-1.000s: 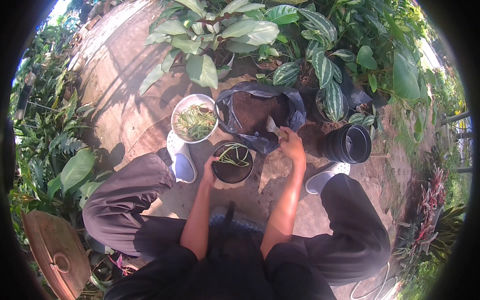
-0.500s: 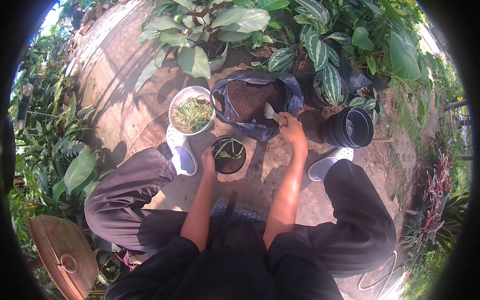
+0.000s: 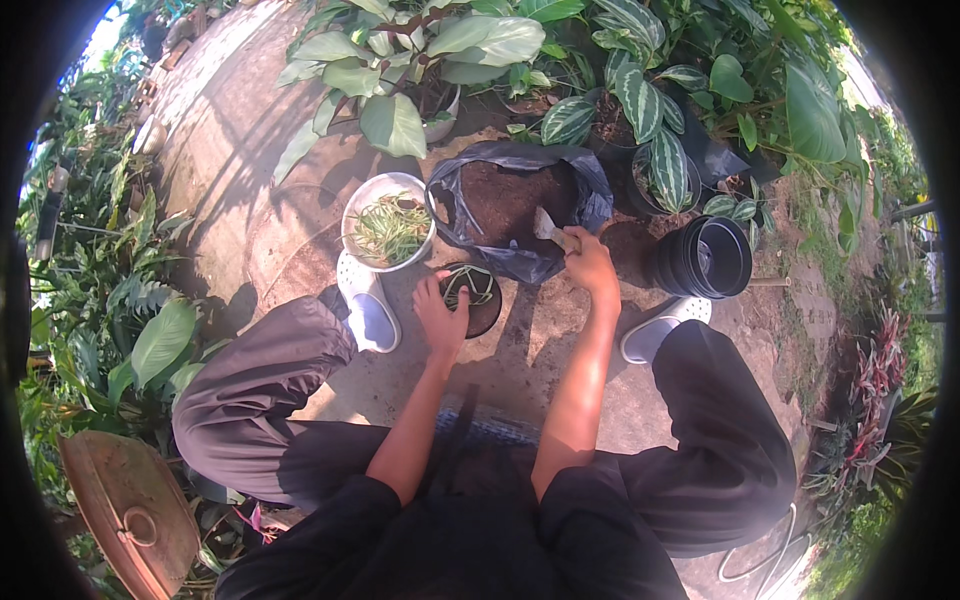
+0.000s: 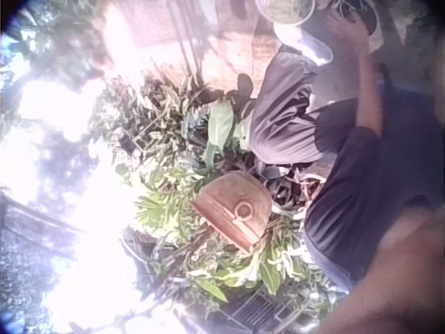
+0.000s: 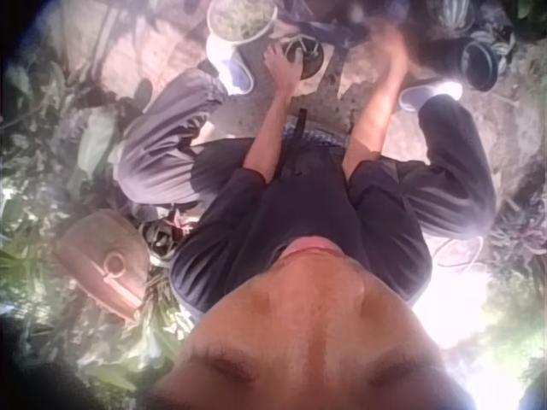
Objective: The person fills a black plastic pot with soil using a small hand trowel and then places a green plant cutting into the soil, pressing it down by hand.
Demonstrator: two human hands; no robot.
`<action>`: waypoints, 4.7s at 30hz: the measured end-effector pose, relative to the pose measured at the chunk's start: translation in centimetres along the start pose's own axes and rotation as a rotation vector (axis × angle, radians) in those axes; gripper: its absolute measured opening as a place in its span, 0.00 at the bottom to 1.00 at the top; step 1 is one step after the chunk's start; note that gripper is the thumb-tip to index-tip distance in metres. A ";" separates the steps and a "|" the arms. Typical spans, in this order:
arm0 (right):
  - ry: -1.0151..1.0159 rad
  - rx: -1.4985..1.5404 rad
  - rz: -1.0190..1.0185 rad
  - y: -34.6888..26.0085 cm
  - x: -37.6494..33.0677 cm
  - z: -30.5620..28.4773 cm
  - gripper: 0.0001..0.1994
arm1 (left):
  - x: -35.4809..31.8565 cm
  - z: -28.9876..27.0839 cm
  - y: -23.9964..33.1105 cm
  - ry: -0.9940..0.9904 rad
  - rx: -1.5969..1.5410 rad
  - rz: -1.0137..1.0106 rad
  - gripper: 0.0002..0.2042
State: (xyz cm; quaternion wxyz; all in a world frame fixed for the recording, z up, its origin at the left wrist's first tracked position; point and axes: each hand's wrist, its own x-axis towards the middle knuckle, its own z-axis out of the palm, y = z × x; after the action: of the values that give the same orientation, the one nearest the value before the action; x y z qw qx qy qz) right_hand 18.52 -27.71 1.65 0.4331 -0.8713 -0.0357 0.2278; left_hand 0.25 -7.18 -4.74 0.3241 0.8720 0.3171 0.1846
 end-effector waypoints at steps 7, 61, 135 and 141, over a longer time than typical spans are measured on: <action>0.008 -0.008 -0.071 1.3 1.4 1.0 0.26 | -0.8 1.5 1.5 -0.113 0.315 0.088 0.33; 1.262 0.816 0.036 6.9 -7.6 -16.1 0.13 | 0.0 13.8 33.4 -0.557 -0.660 0.401 0.21; 0.274 -0.220 0.082 -5.1 -0.7 4.5 0.15 | 5.7 -7.6 3.1 -0.084 -1.586 -0.621 0.12; 0.230 -0.290 0.022 -4.8 2.7 8.6 0.14 | 5.7 -6.2 2.3 -0.123 -1.571 -0.612 0.09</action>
State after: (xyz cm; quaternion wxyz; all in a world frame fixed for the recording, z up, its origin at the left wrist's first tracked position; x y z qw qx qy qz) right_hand 17.88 -17.68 -0.06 0.3019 -0.9452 -0.0089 0.1241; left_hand 2.19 -1.91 1.96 0.8886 0.2775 0.3005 0.2078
